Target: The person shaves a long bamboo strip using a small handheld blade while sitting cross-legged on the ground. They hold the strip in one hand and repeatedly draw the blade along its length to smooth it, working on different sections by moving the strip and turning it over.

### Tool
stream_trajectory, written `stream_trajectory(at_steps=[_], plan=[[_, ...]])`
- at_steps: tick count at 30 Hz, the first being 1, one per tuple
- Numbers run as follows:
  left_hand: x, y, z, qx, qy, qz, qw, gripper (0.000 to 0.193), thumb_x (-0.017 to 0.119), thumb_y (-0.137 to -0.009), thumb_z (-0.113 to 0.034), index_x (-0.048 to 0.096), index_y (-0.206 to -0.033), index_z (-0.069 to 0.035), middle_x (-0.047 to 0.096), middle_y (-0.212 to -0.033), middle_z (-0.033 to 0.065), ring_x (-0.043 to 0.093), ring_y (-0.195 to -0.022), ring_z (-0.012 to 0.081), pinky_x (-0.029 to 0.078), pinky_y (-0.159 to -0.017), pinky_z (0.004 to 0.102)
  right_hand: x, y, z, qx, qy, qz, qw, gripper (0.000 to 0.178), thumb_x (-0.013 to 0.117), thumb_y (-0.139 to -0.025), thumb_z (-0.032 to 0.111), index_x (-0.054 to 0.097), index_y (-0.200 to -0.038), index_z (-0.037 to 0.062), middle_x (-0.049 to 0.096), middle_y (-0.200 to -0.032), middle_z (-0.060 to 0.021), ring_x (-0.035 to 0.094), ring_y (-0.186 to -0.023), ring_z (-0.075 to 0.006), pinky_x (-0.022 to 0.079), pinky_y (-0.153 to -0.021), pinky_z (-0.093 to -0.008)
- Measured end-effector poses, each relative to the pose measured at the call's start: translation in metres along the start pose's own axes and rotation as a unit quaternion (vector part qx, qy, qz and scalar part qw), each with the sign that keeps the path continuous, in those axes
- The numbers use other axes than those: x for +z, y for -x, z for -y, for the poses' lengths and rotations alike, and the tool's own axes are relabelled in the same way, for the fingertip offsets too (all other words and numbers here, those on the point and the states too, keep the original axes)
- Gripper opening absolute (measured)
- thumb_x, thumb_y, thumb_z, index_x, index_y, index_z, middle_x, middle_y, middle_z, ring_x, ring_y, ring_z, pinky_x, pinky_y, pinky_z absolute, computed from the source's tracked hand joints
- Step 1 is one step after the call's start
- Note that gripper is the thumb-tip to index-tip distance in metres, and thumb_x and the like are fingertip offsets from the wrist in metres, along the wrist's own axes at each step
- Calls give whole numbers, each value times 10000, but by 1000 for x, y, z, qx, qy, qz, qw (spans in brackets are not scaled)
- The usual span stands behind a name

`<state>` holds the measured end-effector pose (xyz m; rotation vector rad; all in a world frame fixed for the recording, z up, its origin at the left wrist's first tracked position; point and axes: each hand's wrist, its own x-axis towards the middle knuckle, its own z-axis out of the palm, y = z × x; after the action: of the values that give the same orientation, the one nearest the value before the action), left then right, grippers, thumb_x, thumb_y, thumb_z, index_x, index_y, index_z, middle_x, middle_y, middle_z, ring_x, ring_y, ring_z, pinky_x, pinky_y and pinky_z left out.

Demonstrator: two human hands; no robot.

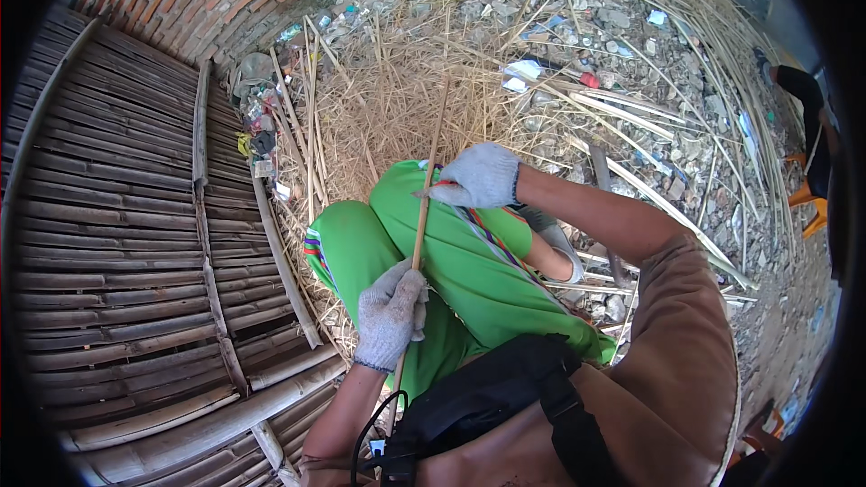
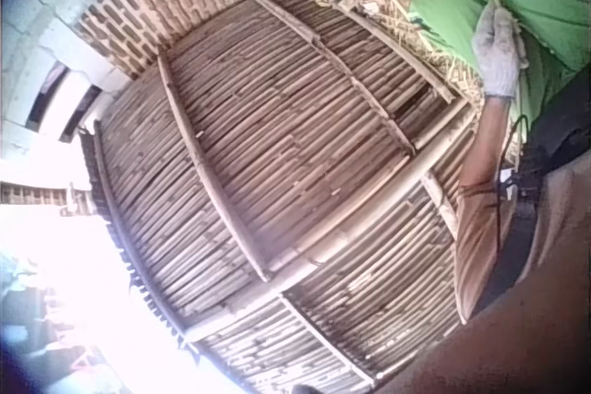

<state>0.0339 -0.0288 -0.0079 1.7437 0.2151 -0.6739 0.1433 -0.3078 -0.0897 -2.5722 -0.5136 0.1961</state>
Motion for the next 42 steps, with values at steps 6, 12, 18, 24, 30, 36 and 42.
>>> stream_trajectory(at_steps=[6,12,18,24,30,36,42], plan=[[0,3,-1,12,-31,-9,999,470,636,-1153,-261,644,-1522,30,655,-838,21,562,-516,70,467,-422,253,1,-10,-23,0,23,-26,999,761,424,-1069,772,847,-1000,142,800,-928,-218,781,-877,-455,616,-774,-589],[-3,16,-2,19,-96,-10,995,443,631,-1151,-259,679,-1491,21,657,-823,9,576,-525,66,483,-445,257,-13,-3,-24,73,36,-15,997,766,421,-1066,777,843,-964,145,805,-925,-206,793,-879,-427,629,-774,-564],[-3,15,-2,38,-126,-2,991,448,634,-1150,-261,677,-1498,18,652,-795,-2,566,-535,54,486,-454,257,1,12,2,-1,40,6,999,766,406,-1081,774,841,-967,155,803,-892,-198,789,-837,-437,627,-746,-581],[-13,26,8,116,-235,-20,965,458,657,-1123,-262,694,-1428,76,736,-841,83,689,-767,124,584,-726,321,-9,-13,-52,69,44,-11,997,740,426,-1073,770,860,-1061,171,811,-965,-212,786,-885,-453,625,-789,-586],[-23,37,13,149,-275,-25,949,419,655,-1115,-234,712,-1414,53,709,-805,116,674,-733,133,579,-704,333,-13,-36,-75,78,41,-19,996,711,434,-1086,741,859,-1100,172,813,-1017,-218,782,-957,-451,617,-851,-576],[-36,57,17,138,-317,-14,938,410,664,-1102,-227,714,-1416,32,713,-788,133,675,-699,151,578,-703,342,-21,-62,-114,112,53,-24,992,708,430,-1096,722,856,-1083,157,813,-1017,-213,781,-960,-449,610,-848,-580],[-34,71,3,92,-329,-8,940,436,670,-1101,-280,723,-1416,17,725,-807,133,705,-736,152,592,-730,342,-18,-92,-148,136,42,-46,989,730,404,-1088,738,859,-1126,169,822,-1086,-208,784,-1016,-439,605,-915,-570]])
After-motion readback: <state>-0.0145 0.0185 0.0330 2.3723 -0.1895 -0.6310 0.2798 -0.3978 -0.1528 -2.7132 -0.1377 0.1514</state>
